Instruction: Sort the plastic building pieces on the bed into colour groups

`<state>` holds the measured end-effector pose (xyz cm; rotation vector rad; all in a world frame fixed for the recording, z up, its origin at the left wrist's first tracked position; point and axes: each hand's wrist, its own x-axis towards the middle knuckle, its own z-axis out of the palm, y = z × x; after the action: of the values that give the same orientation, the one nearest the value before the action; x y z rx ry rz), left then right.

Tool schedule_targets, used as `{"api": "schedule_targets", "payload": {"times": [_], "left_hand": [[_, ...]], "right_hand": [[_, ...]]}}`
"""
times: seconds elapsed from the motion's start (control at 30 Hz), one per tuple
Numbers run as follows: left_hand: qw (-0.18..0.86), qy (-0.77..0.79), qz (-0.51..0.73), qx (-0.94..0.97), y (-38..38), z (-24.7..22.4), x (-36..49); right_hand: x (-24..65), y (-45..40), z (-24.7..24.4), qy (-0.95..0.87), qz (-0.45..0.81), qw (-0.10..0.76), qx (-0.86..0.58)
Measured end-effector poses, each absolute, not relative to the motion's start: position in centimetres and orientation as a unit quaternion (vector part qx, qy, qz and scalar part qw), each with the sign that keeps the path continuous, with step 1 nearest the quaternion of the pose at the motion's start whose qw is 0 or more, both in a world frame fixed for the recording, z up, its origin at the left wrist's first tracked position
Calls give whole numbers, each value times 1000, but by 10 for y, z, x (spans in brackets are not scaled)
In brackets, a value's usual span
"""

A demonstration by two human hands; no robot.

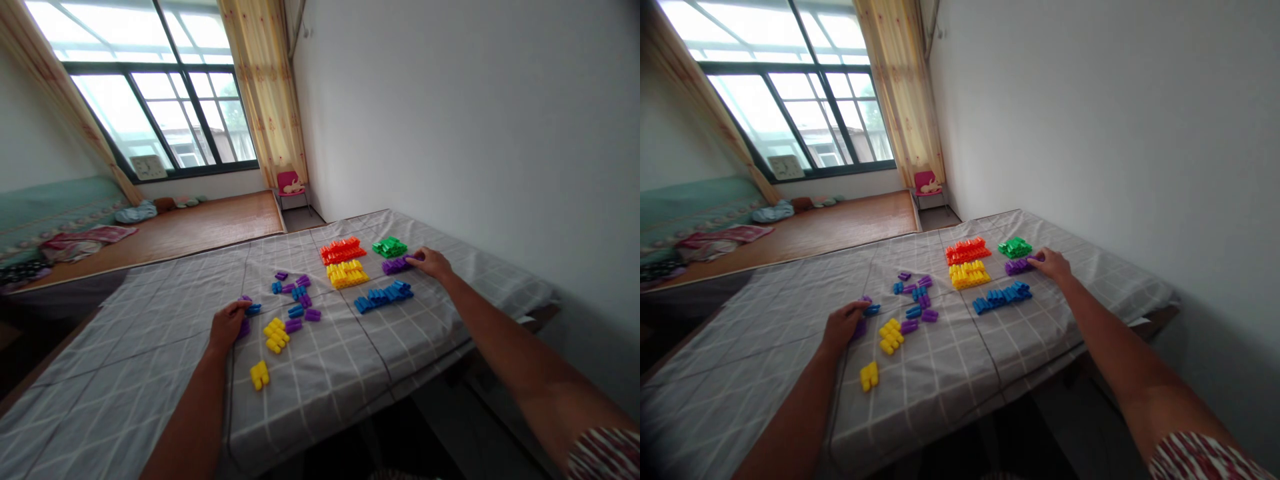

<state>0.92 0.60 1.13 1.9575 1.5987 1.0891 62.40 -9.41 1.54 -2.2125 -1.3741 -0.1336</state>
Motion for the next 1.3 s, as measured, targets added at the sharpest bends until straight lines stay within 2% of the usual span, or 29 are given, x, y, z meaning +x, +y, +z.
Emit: {"api": "schedule_targets", "payload": {"times": [0.13,0.23,0.33,0.4,0.57,0.8,0.93,1.1,1.3], "left_hand": [[190,569,383,702,8,10,9],[190,564,389,703,7,10,11],[194,559,395,703,5,9,14],[188,549,414,701,3,9,17],[172,550,461,675,-1,11,17],[163,533,469,685,-3,9,15],[160,535,447,699,0,5,16],[159,539,436,702,3,4,18],[155,534,425,714,5,2,19]], "right_hand": [[619,-101,31,-504,-70,263,-820],[598,-98,50,-496,-95,305,-808],[551,-84,69,-560,-80,348,-748],[506,-70,79,-642,-40,346,-683],[384,-31,81,-803,54,263,-533],[284,24,44,-840,43,111,-529],[273,48,37,-846,23,67,-528],[301,77,58,-821,56,97,-560],[331,88,56,-810,126,24,-573]]}}
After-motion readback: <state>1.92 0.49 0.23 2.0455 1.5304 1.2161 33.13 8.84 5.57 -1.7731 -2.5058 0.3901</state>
